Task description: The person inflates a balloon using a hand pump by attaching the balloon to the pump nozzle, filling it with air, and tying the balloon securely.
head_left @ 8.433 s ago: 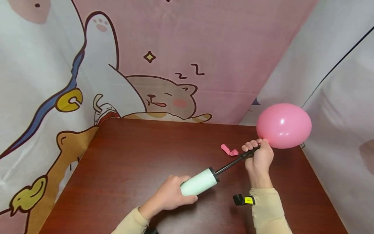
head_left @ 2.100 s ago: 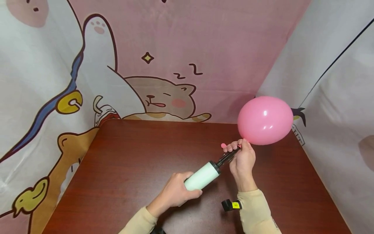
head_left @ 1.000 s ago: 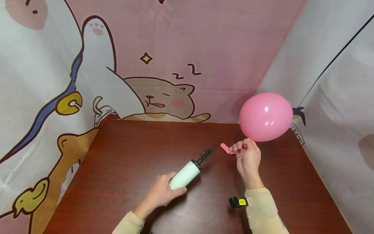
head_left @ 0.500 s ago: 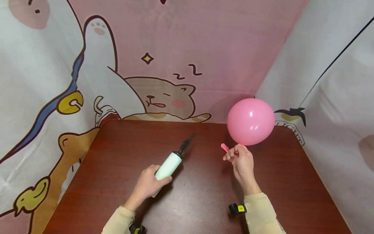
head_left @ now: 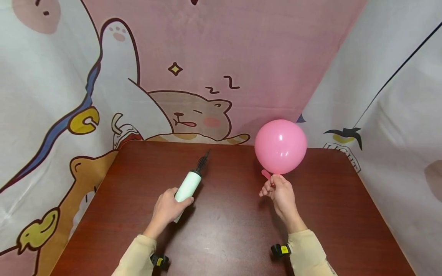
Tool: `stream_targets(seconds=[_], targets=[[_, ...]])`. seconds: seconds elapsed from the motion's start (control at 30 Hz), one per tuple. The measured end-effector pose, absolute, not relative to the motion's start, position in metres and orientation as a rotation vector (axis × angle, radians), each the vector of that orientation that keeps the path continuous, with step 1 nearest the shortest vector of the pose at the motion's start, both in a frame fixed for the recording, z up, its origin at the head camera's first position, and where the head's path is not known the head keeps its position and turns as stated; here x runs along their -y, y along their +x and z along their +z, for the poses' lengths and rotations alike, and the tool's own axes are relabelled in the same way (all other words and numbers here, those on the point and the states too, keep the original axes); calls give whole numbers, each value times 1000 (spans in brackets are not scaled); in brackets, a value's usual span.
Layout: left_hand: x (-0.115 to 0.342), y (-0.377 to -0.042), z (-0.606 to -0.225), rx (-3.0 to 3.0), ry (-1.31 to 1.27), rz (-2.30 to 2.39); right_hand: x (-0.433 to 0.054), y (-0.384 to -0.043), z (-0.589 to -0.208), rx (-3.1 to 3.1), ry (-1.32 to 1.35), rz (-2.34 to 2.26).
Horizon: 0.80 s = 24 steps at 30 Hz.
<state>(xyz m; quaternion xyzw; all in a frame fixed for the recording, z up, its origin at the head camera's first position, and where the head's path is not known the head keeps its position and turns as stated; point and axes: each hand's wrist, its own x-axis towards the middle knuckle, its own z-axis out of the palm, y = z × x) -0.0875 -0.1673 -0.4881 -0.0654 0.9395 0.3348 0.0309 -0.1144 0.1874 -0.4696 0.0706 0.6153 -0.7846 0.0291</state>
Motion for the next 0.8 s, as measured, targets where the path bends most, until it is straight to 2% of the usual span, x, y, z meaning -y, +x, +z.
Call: stream_targets(seconds=[0.8], targets=[[171, -115, -496, -2933, -445, 909, -185, -110, -483, -1980, 119, -2133]])
